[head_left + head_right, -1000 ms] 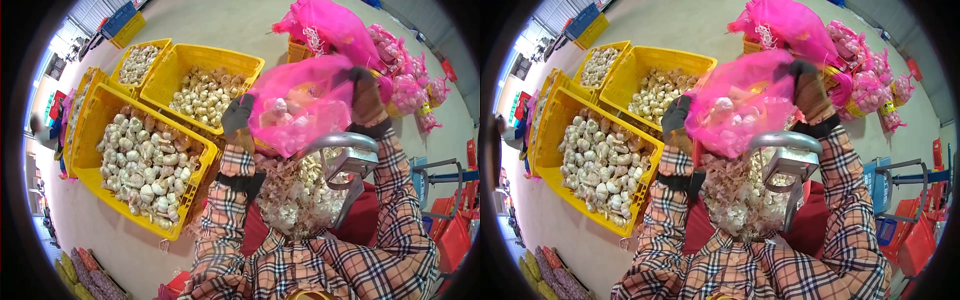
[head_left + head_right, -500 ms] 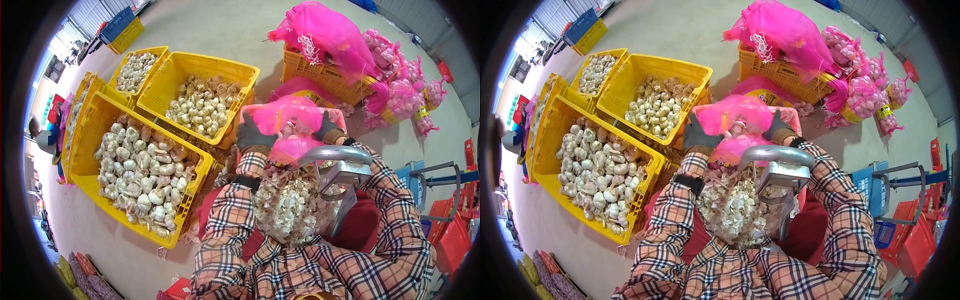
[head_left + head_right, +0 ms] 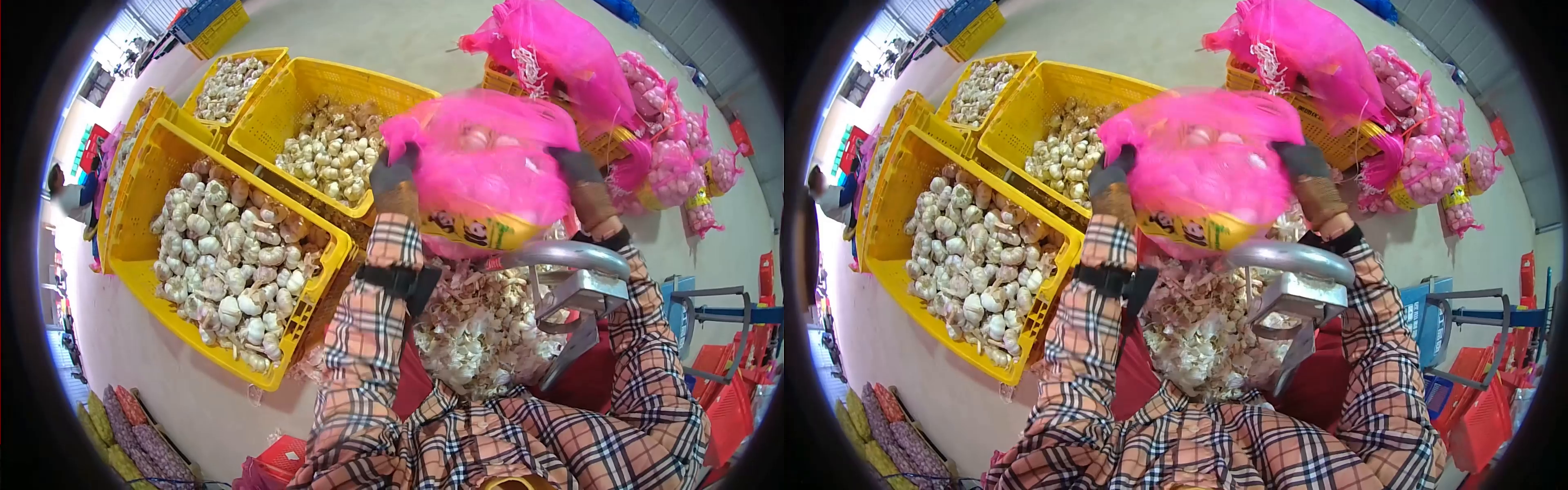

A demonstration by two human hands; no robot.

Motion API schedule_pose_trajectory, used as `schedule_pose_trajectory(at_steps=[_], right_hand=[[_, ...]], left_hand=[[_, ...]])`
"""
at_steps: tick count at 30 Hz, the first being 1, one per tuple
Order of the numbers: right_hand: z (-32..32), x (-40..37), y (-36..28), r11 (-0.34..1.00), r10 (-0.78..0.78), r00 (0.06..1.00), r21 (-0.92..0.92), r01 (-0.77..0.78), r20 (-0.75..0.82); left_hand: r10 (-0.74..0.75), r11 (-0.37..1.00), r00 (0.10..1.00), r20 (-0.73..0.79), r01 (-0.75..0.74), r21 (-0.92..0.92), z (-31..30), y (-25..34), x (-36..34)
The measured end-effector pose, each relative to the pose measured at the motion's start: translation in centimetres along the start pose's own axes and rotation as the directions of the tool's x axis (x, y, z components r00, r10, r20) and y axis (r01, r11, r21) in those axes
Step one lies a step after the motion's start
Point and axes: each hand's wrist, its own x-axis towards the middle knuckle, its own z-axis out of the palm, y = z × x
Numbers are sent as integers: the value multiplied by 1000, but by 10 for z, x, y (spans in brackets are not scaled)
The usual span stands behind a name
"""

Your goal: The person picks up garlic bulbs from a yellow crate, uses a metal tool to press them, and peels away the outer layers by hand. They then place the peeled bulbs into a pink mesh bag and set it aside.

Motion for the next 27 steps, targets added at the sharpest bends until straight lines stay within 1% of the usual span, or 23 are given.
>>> schedule_pose_trajectory(at_steps=[2, 3, 5, 6, 7, 8, 9, 10, 11, 12, 13, 14, 15, 16, 17, 18, 19, 20, 21, 23, 24, 26, 27], right_hand=[[5, 5, -10, 885, -81, 968, -429, 179, 237], [5, 8, -15, 880, -83, 969, -440, 180, 231], [5, 1, -22, 973, -43, 990, -218, 72, 133], [4, 1, -20, 995, -25, 996, -96, 34, 90], [-1, -8, -11, 959, 277, 955, 32, -282, 110], [9, -19, 8, 960, 271, 956, 46, -277, 110], [28, -30, 37, 976, 217, 967, -31, -214, 132], [45, -38, 58, 983, 164, 975, -110, -149, 150], [59, -53, 78, 850, 144, 985, 498, -171, 94], [47, -51, 62, 848, 157, 984, 499, -176, 81], [23, -37, 32, 908, 336, 916, 185, -377, 217], [8, -25, 14, 849, 529, 801, -169, -501, 282], [7, -20, 16, 844, 534, 791, -132, -520, 299], [4, -19, 11, 843, 537, 791, -141, -520, 292], [1, -16, 5, 834, 541, 772, -95, -544, 334], [0, -14, 0, 822, 540, 751, -46, -568, 379], [6, -21, 14, 842, 521, 792, -37, -539, 319], [6, -22, 11, 846, 514, 796, -35, -532, 319], [7, -26, 6, 843, 500, 800, 25, -538, 332], [10, -26, 2, 837, 486, 806, 85, -540, 339], [12, -26, 2, 862, 479, 821, 10, -507, 311], [13, -22, -2, 890, 456, 853, -147, -431, 256], [6, -20, -7, 892, 452, 856, -151, -426, 252]], left_hand=[[38, 997, 999, 23, -39, 68, -11, -28, 12], [70, 988, 997, 44, -75, 135, -15, -54, 23], [113, 954, 988, 102, -136, 267, -10, -81, 28], [117, 956, 988, 106, -140, 256, -5, -82, 26], [23, 990, 997, 73, -33, 135, -3, -59, 10], [-66, 998, 996, 54, 65, 19, -5, -43, 2], [-50, 998, 997, 53, 49, 29, -7, -45, 10], [-23, 885, 1000, 4, 19, 465, -7, -55, 23], [17, 590, 1000, -27, 12, 807, -7, -67, 32], [15, 582, 1000, -11, 0, 813, -11, -75, 33], [-32, 790, 999, 31, 6, 613, -19, -81, 31], [-66, 934, 995, 80, 34, 356, -28, -86, 30], [-84, 995, 987, 136, 76, 66, -34, -89, 31], [-35, 999, 988, 151, 36, -2, -37, -81, 29], [-69, 966, 984, 164, 25, 257, -40, -62, 29], [-104, 866, 981, 164, 9, 501, -42, -43, 29], [121, 623, 992, 22, -93, 777, -35, -25, 15], [374, 286, 927, -32, -83, 955, -24, -7, -1], [381, 286, 924, -35, -82, 955, -15, 11, -16], [598, -25, 748, 288, -341, 940, -3, 37, -35], [633, 27, 609, 479, -636, 772, -1, 31, -22], [511, -204, 524, 682, -697, 688, 22, 33, -19], [518, -204, 520, 680, -697, 688, 29, 26, -15]])
